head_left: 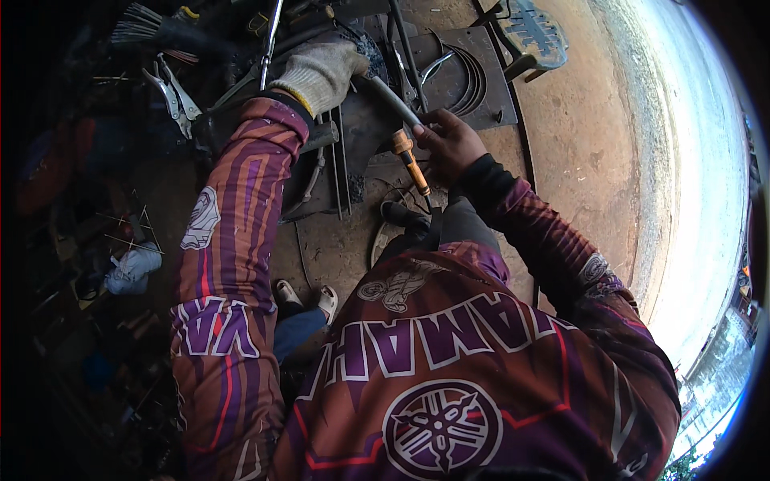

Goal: The person welds metal components using a welding electrode, retrieves a metal rod, aligns and bends it against the metal frame, and clamps it using locking pliers before welding it in place.

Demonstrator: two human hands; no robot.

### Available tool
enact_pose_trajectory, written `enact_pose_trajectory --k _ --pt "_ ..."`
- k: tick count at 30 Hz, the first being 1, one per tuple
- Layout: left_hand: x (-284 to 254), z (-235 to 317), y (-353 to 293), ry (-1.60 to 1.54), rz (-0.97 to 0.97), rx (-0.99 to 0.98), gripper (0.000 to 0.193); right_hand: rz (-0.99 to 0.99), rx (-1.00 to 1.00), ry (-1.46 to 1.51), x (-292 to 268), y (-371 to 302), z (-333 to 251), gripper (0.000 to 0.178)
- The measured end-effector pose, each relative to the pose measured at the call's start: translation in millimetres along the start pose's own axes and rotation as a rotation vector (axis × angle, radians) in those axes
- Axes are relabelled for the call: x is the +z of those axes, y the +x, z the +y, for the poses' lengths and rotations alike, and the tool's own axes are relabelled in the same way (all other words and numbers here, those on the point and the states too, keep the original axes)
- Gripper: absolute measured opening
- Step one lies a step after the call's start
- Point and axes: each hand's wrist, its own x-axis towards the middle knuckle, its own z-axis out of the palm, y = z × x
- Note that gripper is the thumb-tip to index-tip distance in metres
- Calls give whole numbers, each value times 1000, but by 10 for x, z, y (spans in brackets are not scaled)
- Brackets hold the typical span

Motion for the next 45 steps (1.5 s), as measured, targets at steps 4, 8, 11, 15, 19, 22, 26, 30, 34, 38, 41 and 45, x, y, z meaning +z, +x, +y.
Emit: enact_pose_trajectory --k 4,8,11,15,19,22,26,30,34,38,41,45 --pt "18 -8 3 14 81 41 30 -206 209 314 -251 75 -84 34" --pt "33 -5 -18 13 107 42 30 -186 123 186 -198 50 -49 36" --pt "5 29 -4 -1 30 -21 30 -144 137 221 -142 -8 -80 35" --pt "-66 42 32 46 -10 38 31 -140 214 329 3 -126 -114 35" --pt "-90 31 32 77 -45 52 30 -18 121 398 300 -156 -49 38" --pt "-90 32 43 75 -49 68 30 60 37 382 402 -221 2 39" --pt "-104 35 47 92 -75 90 31 147 168 434 572 -309 -42 36" --pt "-108 34 28 128 -39 94 29 178 158 516 706 -331 -76 32" --pt "-86 17 -3 99 -14 120 28 176 110 508 697 -328 -38 30" --pt "-56 -8 -58 63 38 122 27 184 111 445 629 -311 -50 29" --pt "-56 12 -54 17 27 108 27 144 153 496 519 -301 -90 29" --pt "-66 30 -61 74 47 102 30 -7 191 510 259 -258 -139 30"
